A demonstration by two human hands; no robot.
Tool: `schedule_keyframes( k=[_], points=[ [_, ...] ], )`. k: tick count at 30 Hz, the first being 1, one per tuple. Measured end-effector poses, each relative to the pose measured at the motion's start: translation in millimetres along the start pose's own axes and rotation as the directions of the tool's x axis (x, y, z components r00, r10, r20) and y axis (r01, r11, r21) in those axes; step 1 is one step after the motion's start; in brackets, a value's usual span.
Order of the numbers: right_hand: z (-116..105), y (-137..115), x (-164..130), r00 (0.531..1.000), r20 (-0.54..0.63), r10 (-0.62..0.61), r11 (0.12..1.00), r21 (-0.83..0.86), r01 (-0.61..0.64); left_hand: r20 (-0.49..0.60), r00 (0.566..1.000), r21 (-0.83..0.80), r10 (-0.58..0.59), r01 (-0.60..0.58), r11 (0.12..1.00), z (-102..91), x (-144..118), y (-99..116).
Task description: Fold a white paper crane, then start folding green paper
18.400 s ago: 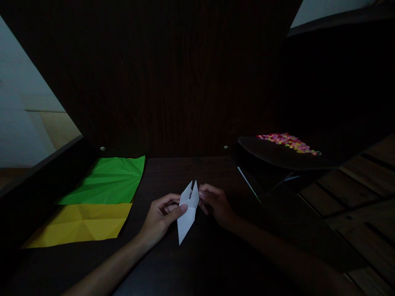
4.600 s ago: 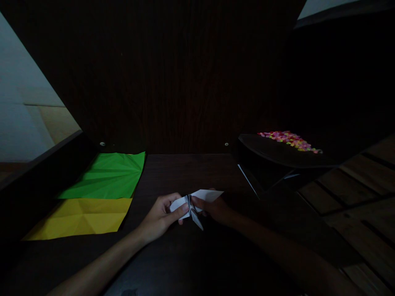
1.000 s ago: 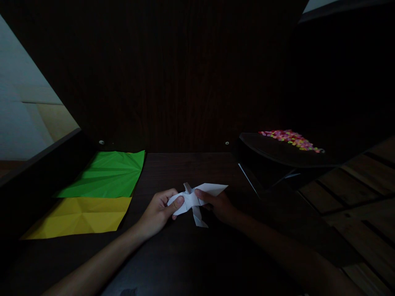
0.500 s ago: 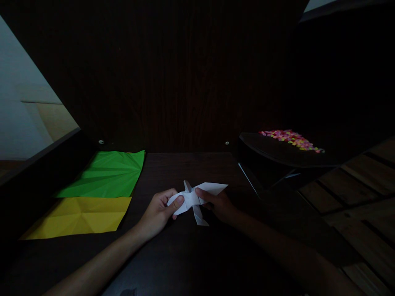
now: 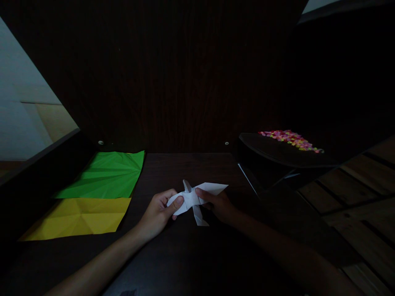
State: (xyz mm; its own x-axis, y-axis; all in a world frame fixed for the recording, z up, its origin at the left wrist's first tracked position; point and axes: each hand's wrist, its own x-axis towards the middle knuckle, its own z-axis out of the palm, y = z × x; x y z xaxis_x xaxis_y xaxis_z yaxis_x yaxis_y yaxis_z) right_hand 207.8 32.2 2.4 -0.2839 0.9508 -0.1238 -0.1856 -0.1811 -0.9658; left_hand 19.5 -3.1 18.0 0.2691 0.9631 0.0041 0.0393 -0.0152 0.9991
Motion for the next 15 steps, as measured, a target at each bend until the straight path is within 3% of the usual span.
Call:
schedule_keyframes(
  k=[15],
  points=[
    [-1.9, -2.4, 0.4, 1.0, 0.024, -0.019, 0.999, -0.031, 0.02, 0.009, 1.0, 0.013, -0.005, 0.004, 1.0, -1.0, 0.9, -1.0]
  ],
)
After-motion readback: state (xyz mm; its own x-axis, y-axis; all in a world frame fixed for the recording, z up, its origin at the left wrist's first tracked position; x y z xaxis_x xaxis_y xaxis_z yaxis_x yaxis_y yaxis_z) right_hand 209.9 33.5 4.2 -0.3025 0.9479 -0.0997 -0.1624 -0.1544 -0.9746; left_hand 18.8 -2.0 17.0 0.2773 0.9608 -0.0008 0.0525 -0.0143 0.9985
